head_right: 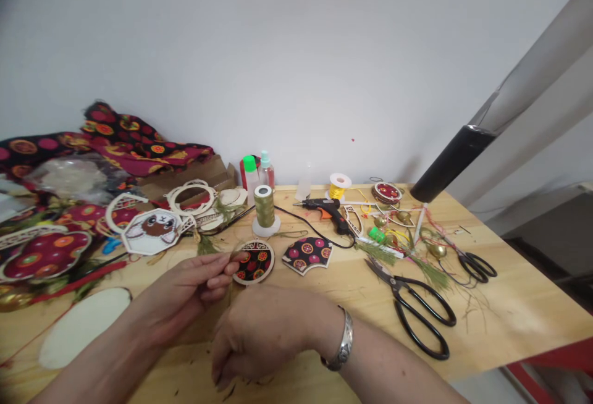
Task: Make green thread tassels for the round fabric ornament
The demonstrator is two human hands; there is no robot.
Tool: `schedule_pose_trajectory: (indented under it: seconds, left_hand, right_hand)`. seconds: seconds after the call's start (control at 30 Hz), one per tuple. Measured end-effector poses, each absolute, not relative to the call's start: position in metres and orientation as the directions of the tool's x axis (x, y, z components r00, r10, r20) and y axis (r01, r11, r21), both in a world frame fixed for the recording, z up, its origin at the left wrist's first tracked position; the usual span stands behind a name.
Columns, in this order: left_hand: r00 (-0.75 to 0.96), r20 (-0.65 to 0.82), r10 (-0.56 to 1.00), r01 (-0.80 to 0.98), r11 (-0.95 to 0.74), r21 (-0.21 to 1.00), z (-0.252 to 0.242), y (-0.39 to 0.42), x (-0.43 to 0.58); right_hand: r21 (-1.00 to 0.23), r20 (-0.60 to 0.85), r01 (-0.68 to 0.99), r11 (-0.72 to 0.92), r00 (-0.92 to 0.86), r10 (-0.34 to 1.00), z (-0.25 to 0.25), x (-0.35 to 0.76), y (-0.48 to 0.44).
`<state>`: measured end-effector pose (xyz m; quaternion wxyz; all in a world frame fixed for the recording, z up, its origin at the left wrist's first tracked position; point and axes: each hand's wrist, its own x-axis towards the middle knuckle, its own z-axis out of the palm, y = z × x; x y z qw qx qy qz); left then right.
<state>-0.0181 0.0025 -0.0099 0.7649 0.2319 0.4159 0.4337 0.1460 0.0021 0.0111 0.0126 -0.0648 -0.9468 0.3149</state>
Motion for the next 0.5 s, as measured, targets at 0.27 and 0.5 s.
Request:
schedule_pose_trajectory:
  seconds: [0.27, 0.5]
  left_hand:
    - [0.282, -0.427, 0.859, -0.440, 0.512, 0.738, -0.0118, 0.0026, -0.0181]
    - [0.245, -0.456, 0.855, -0.392, 0.518, 0.760, -0.0127, 0.0028, -0.0172]
  right_hand:
    - [-0.654, -0.031, 0.117, 0.747, -0.991, 0.128, 0.0099, 0.1459, 0.0010]
    - [-0.701, 0.041, 0.038, 0.712, -0.995, 0.093, 0.0099, 0.1453, -0.0020]
